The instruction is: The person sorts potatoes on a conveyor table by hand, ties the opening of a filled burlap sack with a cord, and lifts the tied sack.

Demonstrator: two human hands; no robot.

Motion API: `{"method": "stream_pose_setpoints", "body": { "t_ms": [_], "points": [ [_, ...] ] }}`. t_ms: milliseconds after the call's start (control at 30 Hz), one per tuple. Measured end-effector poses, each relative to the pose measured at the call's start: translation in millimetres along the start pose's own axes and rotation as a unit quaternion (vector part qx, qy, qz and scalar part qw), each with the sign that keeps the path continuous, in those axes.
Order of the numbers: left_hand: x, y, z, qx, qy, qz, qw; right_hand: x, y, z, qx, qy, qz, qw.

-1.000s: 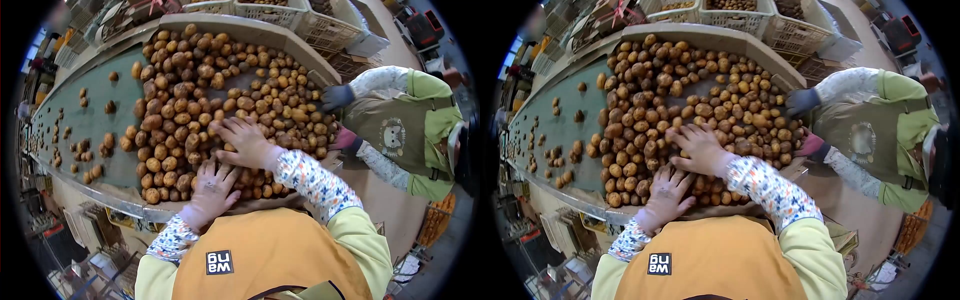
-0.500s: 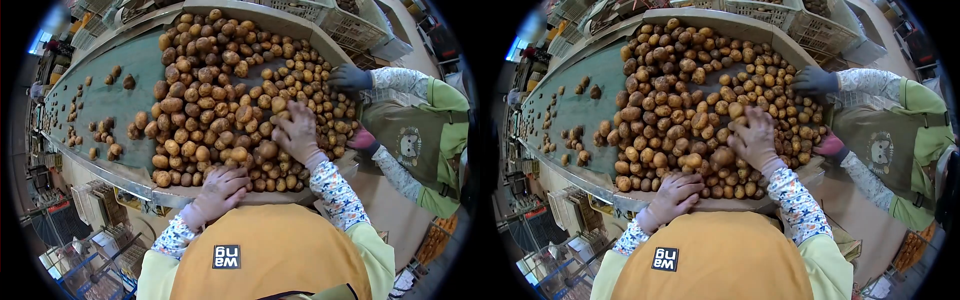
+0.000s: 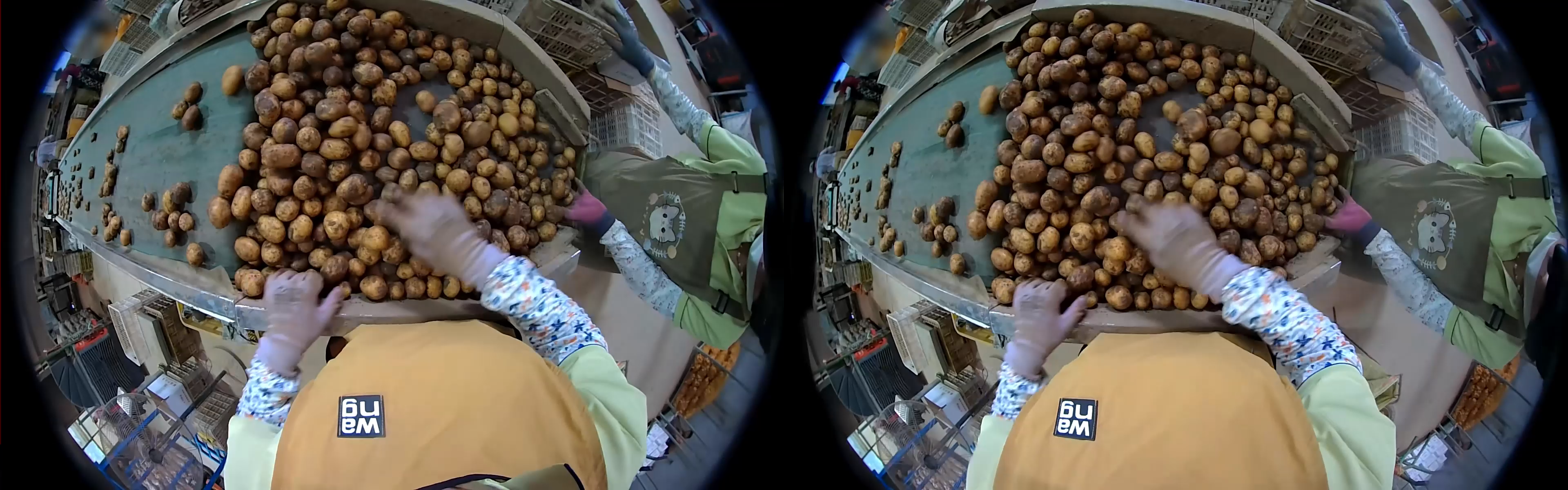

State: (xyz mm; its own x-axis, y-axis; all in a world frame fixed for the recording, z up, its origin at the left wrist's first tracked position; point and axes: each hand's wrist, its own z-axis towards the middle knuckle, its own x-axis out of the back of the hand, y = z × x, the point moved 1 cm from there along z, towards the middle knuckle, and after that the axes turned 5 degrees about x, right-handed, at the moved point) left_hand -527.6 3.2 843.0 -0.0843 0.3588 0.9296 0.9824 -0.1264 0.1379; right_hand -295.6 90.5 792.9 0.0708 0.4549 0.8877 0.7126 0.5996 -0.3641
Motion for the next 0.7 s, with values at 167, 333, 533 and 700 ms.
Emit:
{"method": "stream_pose_setpoints", "body": {
  "t_ms": [167, 333, 533, 700],
  "points": [
    [5.8, 33.8, 19.7, -0.111, -0.002, -0.197, 0.974, -17.4, 4.1, 20.0, 0.059, 0.078, -0.024, 0.995],
    [36.6, -9.0, 37.2, -0.074, 0.217, -0.041, 0.973, 60.7, 23.9, -8.9, 0.173, 0.440, -0.140, 0.870],
    [-11.7, 3.6, 50.0, 0.021, 0.018, 0.020, 0.999, 148.9, 122.8, 50.5, 0.021, 0.461, -0.128, 0.878],
    [-26.8, 36.5, 38.0, -0.057, -0.011, -0.043, 0.997, 90.4, 35.4, 91.1, 0.037, 0.224, -0.082, 0.970]
  ]
}}
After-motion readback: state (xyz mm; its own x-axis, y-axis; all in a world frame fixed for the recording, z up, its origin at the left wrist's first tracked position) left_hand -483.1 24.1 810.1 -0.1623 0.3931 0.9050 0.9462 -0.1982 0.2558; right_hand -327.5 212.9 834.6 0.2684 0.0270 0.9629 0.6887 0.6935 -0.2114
